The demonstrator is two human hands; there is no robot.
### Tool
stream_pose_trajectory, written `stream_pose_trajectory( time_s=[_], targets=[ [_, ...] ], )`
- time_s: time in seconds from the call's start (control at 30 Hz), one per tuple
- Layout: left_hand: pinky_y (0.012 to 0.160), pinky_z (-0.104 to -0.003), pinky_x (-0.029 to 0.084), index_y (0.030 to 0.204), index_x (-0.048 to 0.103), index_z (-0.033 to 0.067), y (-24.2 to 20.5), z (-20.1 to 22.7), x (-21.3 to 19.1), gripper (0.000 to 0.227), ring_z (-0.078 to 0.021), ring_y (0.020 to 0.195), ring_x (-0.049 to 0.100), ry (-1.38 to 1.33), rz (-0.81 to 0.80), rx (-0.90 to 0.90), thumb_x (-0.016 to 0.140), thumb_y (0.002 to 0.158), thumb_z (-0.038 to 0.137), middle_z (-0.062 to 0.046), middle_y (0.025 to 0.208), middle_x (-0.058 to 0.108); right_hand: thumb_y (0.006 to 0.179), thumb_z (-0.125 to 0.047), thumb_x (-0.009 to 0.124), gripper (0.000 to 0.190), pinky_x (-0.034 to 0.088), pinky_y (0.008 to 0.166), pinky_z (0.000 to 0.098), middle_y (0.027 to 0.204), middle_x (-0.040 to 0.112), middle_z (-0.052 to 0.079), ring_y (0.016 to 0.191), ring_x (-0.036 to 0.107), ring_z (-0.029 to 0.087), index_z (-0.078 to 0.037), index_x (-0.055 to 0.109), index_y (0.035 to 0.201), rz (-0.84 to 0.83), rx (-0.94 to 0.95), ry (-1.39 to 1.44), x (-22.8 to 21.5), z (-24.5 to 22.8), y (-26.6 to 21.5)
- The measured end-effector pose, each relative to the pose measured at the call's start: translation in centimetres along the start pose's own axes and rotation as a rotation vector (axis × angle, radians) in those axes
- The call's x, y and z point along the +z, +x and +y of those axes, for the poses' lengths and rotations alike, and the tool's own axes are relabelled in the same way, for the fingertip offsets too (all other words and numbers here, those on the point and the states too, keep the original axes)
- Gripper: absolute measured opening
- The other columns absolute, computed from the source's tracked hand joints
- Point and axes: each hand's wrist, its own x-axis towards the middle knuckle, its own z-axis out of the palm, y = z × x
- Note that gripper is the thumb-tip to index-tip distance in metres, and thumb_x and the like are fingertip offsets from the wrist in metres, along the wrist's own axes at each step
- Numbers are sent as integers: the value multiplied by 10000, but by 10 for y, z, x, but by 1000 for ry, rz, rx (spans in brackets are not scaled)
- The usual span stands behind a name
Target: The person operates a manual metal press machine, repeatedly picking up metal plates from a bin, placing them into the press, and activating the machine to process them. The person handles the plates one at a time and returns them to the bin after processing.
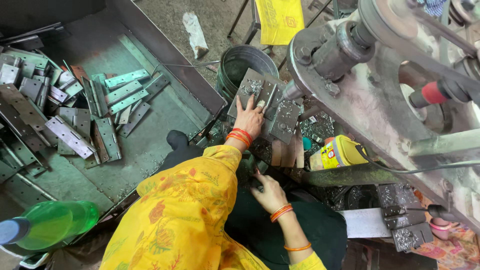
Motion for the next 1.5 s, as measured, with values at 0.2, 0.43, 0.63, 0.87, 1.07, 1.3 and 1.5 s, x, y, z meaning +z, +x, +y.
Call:
stream_pose_trajectory(
  time_s=[0.2, 0.43, 0.63, 0.87, 1.07, 1.3, 1.5],
  targets=[
    [1101, -846, 15, 1289, 709, 173, 10, -8, -5, 415, -363, 1499, 240, -38, 49, 58, 518, 931, 261, 49, 1384, 597, 814, -299, 732, 467, 536, 931, 452, 1106, 714, 158, 1066, 667, 367, -126, 679, 1244, -43, -35, -44, -25, -9, 13],
    [1124, -840, 3, 1274, 717, 211, 10, -13, -10, 368, -340, 1548, 196, -30, -76, 74, 550, 957, 295, 78, 1409, 586, 805, -299, 728, 476, 541, 915, 452, 1115, 710, 150, 1067, 666, 364, -149, 680, 1254, -49, 23, -45, -30, -23, 9],
    [1112, -844, 0, 1350, 662, 232, -4, -13, -20, 414, -343, 1550, 182, 33, -169, 98, 537, 972, 343, 71, 1422, 562, 809, -302, 729, 451, 544, 895, 458, 1109, 709, 144, 1052, 668, 363, -166, 693, 1237, -59, 56, -48, -33, -31, 6],
    [1090, -854, -1, 1408, 605, 232, 7, -17, -25, 472, -350, 1520, 173, 27, -147, 140, 523, 961, 360, 77, 1436, 537, 805, -269, 727, 423, 558, 881, 451, 1100, 722, 137, 1028, 688, 357, -160, 701, 1214, -8, 13, -23, -22, -15, 6],
    [1106, -839, 3, 1402, 613, 251, 12, -20, -21, 463, -329, 1546, 142, 76, -152, 148, 517, 954, 314, 79, 1448, 535, 770, -203, 738, 454, 572, 848, 446, 1217, 666, 107, 1024, 681, 356, -160, 675, 1218, 27, 149, -40, 28, -8, -14],
    [1134, -825, 12, 1359, 661, 212, 3, -13, -22, 425, -340, 1560, 155, 38, -133, 104, 524, 971, 318, 66, 1429, 559, 758, -184, 749, 425, 571, 840, 445, 1185, 682, 106, 1029, 674, 370, -158, 707, 1180, 120, 48, 8, 33, -5, -17],
    [1139, -825, 11, 1356, 663, 203, 3, -12, -27, 414, -337, 1565, 143, 58, -195, 118, 512, 985, 306, 68, 1434, 551, 769, -176, 725, 421, 569, 874, 433, 1104, 721, 152, 1012, 702, 366, -133, 713, 1188, 44, -3, 39, -6, -4, -1]
  ],
)
